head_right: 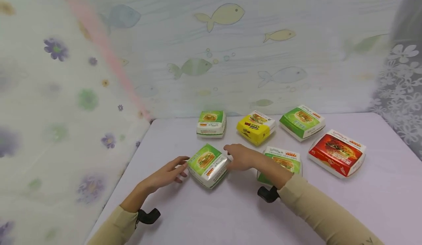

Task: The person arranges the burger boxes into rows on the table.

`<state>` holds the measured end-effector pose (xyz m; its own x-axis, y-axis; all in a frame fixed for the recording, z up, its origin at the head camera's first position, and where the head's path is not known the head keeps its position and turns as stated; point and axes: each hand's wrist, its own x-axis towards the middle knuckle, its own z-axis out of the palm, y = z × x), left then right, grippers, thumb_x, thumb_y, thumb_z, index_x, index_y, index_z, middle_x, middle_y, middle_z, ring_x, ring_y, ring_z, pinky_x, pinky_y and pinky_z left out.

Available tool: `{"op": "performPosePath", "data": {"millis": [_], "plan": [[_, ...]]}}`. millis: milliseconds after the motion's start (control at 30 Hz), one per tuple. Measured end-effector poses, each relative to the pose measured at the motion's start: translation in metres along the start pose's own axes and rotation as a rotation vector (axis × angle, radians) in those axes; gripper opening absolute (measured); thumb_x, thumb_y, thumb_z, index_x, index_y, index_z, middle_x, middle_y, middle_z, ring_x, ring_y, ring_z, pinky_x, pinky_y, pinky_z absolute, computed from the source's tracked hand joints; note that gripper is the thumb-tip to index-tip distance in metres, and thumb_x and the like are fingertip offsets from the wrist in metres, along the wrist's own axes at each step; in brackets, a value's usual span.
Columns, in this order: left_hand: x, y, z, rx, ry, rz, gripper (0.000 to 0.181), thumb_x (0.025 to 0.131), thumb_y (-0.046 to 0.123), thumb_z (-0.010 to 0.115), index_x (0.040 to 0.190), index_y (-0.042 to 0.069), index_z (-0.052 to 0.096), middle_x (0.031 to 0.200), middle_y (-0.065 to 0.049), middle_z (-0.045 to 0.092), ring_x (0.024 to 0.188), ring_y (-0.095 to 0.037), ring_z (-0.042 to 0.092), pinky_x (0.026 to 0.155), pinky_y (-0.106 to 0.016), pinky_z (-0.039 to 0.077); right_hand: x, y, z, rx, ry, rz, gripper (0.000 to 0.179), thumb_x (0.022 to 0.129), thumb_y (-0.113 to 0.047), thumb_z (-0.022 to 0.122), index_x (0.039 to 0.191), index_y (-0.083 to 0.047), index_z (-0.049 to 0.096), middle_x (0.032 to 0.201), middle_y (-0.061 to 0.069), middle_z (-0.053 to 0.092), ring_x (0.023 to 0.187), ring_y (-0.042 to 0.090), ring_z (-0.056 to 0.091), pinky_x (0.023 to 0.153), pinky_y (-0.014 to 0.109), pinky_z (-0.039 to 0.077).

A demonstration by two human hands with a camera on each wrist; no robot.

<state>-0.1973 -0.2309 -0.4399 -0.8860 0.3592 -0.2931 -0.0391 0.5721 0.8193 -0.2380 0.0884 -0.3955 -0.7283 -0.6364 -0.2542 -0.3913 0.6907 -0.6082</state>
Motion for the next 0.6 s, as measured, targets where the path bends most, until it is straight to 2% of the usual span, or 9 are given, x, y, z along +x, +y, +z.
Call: {"op": "performPosePath", "data": {"millis": [100, 200, 300, 467, 600], "plan": [[0.001, -0.002, 0.003, -0.008, -0.025, 0.016, 0.056, 0.108, 0.044, 0.047, 0.155, 0.015, 0.038, 0.145, -0.015, 0.050, 0.112, -0.025, 0.063, 0.087, -0.042, 0.057, 0.004, -0.003, -0.001, 0.000, -0.018, -0.012, 0.060, 0.095, -0.014, 0.070, 0.147, 0.006, 0.045, 0.134, 0.018, 0.060, 0.111, 0.031, 0.062, 0.094, 0.042, 0.055], [0.009, -0.001, 0.004, 0.006, -0.053, 0.035, 0.053, 0.109, 0.042, 0.045, 0.154, 0.014, 0.040, 0.134, -0.013, 0.057, 0.108, -0.023, 0.063, 0.086, -0.040, 0.056, 0.003, -0.004, 0.004, -0.014, -0.015, -0.017, 0.049, 0.097, -0.013, 0.068, 0.140, 0.004, 0.052, 0.130, 0.016, 0.063, 0.108, 0.028, 0.063, 0.092, 0.040, 0.055], [0.018, -0.001, 0.002, 0.018, -0.055, 0.052, 0.049, 0.111, 0.039, 0.043, 0.152, 0.011, 0.044, 0.128, -0.011, 0.061, 0.105, -0.023, 0.063, 0.086, -0.040, 0.057, 0.000, -0.003, 0.012, -0.031, -0.003, -0.023, 0.037, 0.097, -0.013, 0.067, 0.131, 0.002, 0.059, 0.123, 0.013, 0.065, 0.102, 0.025, 0.063, 0.088, 0.039, 0.056], [0.033, 0.001, -0.002, 0.018, -0.030, 0.054, 0.048, 0.112, 0.036, 0.041, 0.152, 0.011, 0.044, 0.133, -0.012, 0.059, 0.105, -0.022, 0.062, 0.088, -0.040, 0.057, -0.010, -0.003, 0.020, -0.023, -0.001, -0.010, 0.027, 0.096, -0.012, 0.067, 0.121, -0.002, 0.063, 0.115, 0.011, 0.065, 0.102, 0.025, 0.061, 0.087, 0.043, 0.054], [0.038, 0.003, -0.003, 0.011, -0.018, 0.041, 0.050, 0.111, 0.040, 0.041, 0.153, 0.012, 0.042, 0.137, -0.012, 0.057, 0.106, -0.022, 0.062, 0.089, -0.040, 0.057, -0.015, -0.001, 0.018, -0.009, 0.007, 0.014, 0.034, 0.095, -0.016, 0.070, 0.124, -0.001, 0.062, 0.117, 0.010, 0.065, 0.105, 0.026, 0.061, 0.088, 0.044, 0.054]]}}
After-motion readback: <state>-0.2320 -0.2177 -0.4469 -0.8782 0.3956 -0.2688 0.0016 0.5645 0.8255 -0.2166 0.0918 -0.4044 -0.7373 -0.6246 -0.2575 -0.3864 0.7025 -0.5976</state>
